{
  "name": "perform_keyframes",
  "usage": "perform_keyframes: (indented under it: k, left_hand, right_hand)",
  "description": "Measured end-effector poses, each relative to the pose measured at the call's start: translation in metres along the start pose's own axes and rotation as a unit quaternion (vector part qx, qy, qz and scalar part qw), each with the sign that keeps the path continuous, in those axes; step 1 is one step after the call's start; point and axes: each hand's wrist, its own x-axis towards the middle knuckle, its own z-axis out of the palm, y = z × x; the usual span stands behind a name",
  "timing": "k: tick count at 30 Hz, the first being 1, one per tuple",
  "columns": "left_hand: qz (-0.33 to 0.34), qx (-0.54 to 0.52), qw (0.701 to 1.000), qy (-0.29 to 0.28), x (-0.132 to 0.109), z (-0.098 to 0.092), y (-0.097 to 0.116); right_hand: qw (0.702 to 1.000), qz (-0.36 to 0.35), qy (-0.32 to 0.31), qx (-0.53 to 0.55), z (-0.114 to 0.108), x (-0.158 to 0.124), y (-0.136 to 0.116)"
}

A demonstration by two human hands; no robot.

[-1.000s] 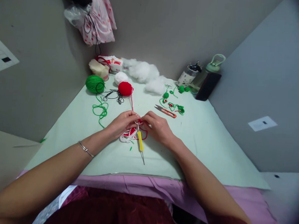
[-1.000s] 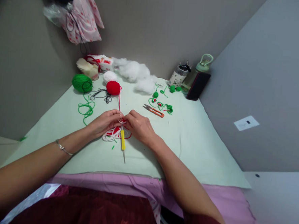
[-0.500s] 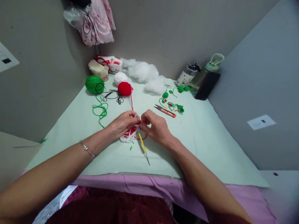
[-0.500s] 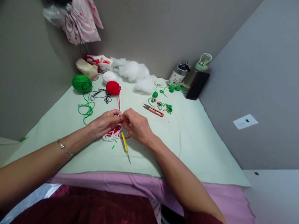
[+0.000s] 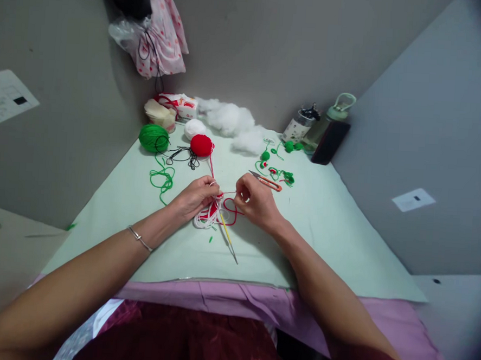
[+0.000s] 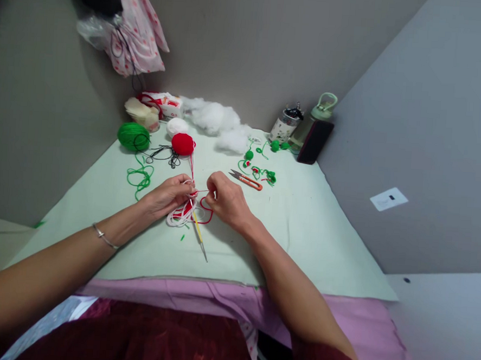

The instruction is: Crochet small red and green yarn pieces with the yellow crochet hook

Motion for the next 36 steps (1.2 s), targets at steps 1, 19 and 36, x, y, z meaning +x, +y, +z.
perform_keyframes:
  k: [1,19,36]
  left_hand:
    - [0.002,-0.002,1.0,0.001,0.0,0.0,0.0]
    - [0.015,-0.029,0.999,0.027,0.006,-0.009,-0.005]
    - [0.009,-0.023,0.999,0.029,0.01,-0.014,-0.011]
  right_hand:
    - [1.0,0.005,-0.001,-0.004,0.001,0.0,0.001]
    - [0.971,0.153,-0.068,-0.17,-0.009,0.002,0.083]
    - [0.971,0.137,-0.094,0.171,-0.021,0.003,0.028]
